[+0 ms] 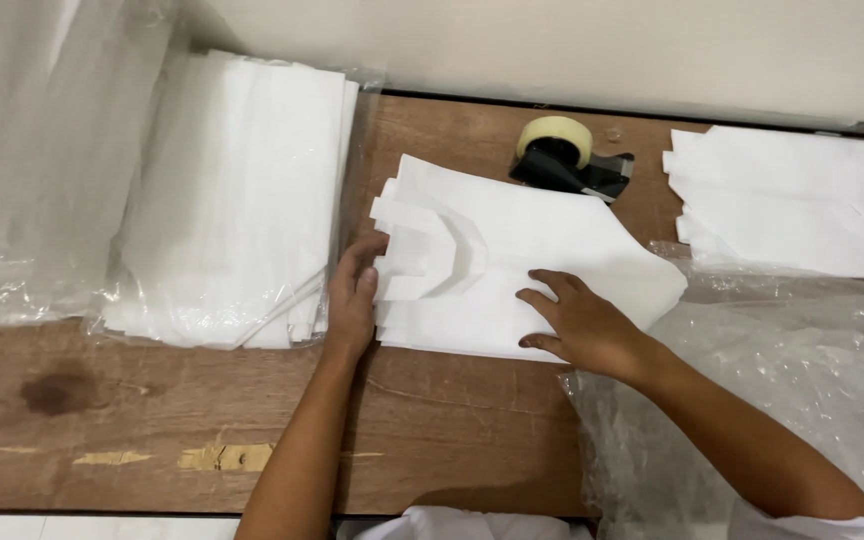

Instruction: Folding white bags and placing them into clear plastic sleeves for packaging.

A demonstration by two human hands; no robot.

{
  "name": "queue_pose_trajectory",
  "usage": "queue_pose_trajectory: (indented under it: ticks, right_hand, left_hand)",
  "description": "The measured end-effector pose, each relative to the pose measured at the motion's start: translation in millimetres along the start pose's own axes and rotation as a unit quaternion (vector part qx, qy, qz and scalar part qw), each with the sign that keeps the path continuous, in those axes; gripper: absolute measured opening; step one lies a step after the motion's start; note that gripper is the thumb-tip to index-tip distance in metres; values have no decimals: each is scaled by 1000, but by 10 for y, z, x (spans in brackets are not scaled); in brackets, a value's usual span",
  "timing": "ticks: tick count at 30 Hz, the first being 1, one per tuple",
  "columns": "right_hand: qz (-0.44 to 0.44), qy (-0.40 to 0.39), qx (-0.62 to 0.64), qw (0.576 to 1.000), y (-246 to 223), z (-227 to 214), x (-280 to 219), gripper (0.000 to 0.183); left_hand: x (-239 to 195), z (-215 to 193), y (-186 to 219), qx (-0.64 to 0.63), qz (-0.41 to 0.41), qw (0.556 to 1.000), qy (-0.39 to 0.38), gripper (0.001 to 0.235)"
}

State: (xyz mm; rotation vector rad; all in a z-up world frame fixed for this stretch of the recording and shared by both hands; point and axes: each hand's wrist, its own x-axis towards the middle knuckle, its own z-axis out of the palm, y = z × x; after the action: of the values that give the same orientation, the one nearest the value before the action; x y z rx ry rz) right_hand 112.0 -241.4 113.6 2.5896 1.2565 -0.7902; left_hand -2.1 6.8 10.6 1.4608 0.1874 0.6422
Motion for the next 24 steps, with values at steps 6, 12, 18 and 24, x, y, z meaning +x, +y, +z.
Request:
queue_pose_trajectory:
  ticks: [6,12,18,24]
  right_hand:
    - [78,97,210,970,497,-295,-80,42]
    - [262,288,85,917,1921,-88,289,49]
    - [345,225,91,907,2135,59,496,48]
    - [341,272,53,898,2395,176,498,32]
  left_hand:
    - [-3,52,264,140,-25,989,-43,51]
    - [-10,40,68,226,12,973,-56,40]
    - [-31,5,-69,233,55,970,-51,38]
    - [-34,7,-44,247,-8,968,-52,39]
